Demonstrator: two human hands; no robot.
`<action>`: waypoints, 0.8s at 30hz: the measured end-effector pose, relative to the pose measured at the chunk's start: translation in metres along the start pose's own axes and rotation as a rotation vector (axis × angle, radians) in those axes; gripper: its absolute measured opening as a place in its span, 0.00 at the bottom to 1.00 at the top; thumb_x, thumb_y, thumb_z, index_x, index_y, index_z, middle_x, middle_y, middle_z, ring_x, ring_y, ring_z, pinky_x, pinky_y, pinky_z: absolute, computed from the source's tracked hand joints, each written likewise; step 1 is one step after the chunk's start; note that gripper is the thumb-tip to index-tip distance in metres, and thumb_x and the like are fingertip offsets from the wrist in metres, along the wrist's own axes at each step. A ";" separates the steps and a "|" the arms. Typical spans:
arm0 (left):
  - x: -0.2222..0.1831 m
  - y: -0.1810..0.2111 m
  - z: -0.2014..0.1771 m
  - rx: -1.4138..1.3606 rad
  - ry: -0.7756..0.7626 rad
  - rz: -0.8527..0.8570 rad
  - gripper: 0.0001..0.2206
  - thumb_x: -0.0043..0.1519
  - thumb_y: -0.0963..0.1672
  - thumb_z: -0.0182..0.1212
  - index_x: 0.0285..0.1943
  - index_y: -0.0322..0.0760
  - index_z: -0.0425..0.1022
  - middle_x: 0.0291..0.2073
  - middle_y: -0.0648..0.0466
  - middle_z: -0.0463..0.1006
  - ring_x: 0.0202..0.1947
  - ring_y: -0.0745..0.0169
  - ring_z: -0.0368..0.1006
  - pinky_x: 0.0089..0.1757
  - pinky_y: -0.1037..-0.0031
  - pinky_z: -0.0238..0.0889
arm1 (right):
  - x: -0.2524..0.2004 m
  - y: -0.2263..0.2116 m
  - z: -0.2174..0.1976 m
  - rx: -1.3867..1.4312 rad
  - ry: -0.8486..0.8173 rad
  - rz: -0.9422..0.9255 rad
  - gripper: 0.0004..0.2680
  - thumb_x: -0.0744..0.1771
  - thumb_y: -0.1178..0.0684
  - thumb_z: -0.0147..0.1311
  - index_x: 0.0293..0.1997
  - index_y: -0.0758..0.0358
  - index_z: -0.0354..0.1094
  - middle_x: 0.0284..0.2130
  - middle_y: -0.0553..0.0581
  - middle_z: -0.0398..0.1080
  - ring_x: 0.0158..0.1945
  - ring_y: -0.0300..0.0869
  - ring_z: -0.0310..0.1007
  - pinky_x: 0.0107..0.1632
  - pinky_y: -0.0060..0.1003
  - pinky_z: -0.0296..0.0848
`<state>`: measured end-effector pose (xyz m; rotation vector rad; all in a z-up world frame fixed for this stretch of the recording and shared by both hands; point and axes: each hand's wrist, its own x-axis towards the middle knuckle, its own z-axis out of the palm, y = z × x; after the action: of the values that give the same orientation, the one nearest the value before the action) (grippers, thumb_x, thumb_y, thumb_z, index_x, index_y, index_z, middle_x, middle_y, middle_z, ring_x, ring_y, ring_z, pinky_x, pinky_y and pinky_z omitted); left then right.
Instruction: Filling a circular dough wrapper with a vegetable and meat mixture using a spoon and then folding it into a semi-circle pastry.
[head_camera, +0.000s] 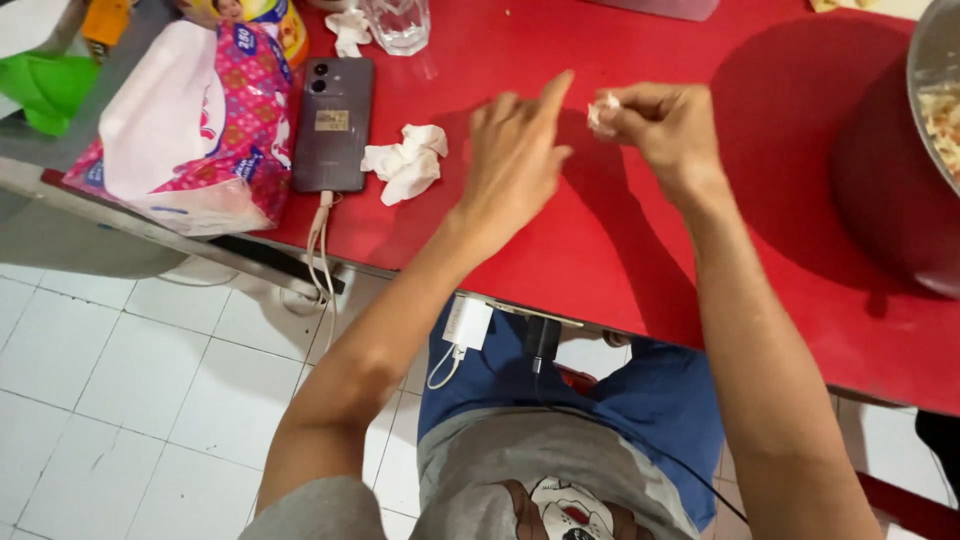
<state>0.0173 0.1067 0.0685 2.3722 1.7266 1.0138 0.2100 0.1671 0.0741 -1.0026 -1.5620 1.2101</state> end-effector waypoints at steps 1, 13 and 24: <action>-0.012 -0.009 -0.012 0.151 0.003 -0.005 0.32 0.58 0.43 0.72 0.70 0.38 0.60 0.48 0.46 0.81 0.51 0.39 0.69 0.49 0.50 0.61 | 0.006 0.015 0.002 -0.085 0.015 -0.049 0.05 0.67 0.62 0.63 0.47 0.67 0.77 0.38 0.56 0.79 0.38 0.36 0.79 0.45 0.26 0.84; -0.052 -0.096 -0.016 -0.147 0.177 -0.198 0.09 0.57 0.34 0.62 0.41 0.38 0.80 0.32 0.48 0.77 0.36 0.42 0.78 0.37 0.60 0.72 | 0.022 0.034 0.079 -0.264 -0.145 -0.201 0.12 0.67 0.64 0.61 0.56 0.60 0.76 0.47 0.65 0.75 0.48 0.54 0.77 0.50 0.48 0.78; -0.026 -0.071 0.020 -0.571 0.344 -0.295 0.20 0.53 0.36 0.72 0.55 0.39 0.78 0.37 0.48 0.76 0.41 0.45 0.80 0.37 0.66 0.80 | 0.015 0.016 0.107 0.022 0.018 0.004 0.03 0.65 0.63 0.63 0.38 0.61 0.80 0.23 0.54 0.74 0.27 0.33 0.73 0.31 0.27 0.76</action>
<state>-0.0360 0.1176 0.0131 1.6160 1.5271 1.6528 0.1039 0.1574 0.0482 -1.0001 -1.5311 1.2152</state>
